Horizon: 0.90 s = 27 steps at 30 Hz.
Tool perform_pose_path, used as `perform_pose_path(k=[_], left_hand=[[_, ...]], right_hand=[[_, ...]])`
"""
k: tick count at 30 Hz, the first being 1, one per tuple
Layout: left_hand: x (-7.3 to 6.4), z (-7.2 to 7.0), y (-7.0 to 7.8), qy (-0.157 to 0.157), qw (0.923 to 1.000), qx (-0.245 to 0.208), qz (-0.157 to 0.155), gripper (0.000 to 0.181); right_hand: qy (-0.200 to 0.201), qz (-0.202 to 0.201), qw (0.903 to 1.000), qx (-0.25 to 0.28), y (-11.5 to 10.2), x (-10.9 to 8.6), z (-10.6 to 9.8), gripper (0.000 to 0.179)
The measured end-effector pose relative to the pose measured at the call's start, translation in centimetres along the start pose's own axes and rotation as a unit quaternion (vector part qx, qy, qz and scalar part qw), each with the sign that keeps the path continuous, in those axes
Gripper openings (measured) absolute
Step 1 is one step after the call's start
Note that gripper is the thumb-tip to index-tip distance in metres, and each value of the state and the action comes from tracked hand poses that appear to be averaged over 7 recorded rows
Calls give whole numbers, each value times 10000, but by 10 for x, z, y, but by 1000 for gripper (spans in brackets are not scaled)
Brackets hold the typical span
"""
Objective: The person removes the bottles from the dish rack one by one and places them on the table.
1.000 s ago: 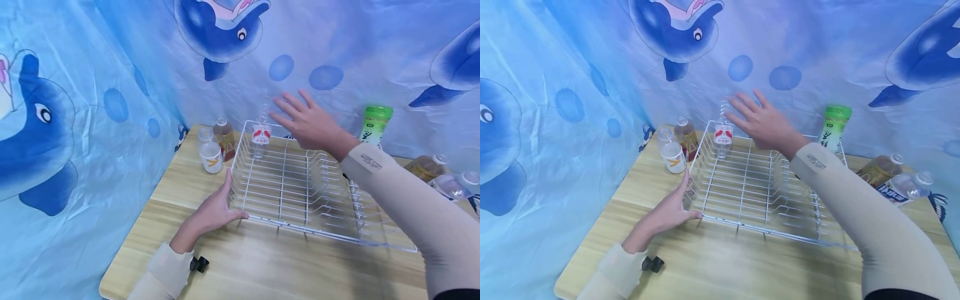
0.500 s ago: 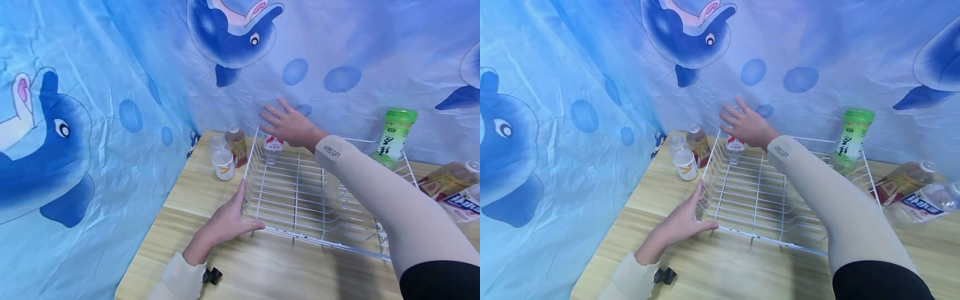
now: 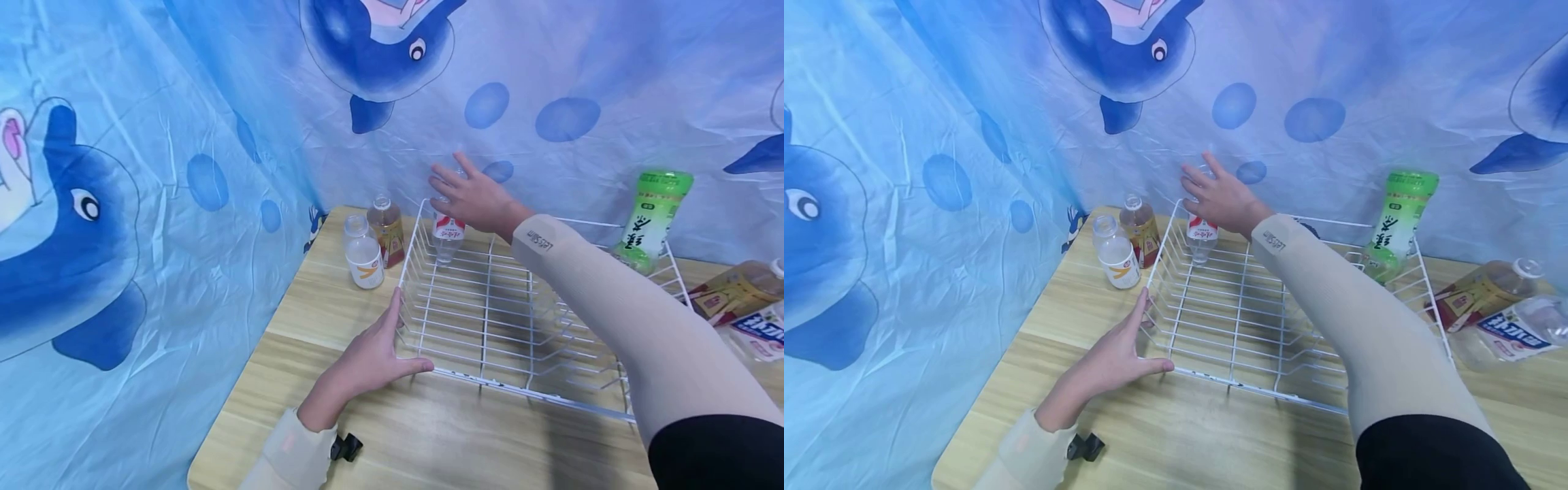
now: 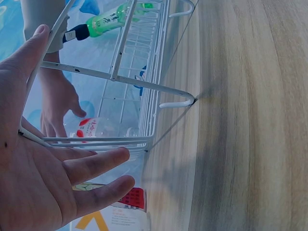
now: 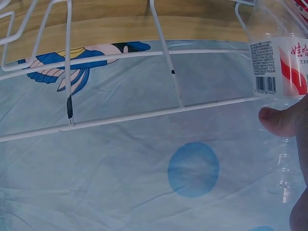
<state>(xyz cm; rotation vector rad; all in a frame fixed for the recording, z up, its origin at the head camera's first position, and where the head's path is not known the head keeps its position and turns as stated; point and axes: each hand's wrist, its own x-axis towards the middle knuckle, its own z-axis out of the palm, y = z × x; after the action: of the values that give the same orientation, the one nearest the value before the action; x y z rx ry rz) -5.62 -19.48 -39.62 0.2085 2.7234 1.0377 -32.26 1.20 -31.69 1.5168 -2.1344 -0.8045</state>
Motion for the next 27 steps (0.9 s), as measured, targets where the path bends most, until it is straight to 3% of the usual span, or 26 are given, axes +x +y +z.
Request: perform_pose_path(k=[14,27], left_hand=[[1,5,-6,-116,9999,-21,-81,133],[31,-3,-29,-45,10000,54,-3,133]], right_hand=[[-107,106,9998,-125,-5,-5,4,69],[-78,493,9987,-32,14,-22,-6,74]])
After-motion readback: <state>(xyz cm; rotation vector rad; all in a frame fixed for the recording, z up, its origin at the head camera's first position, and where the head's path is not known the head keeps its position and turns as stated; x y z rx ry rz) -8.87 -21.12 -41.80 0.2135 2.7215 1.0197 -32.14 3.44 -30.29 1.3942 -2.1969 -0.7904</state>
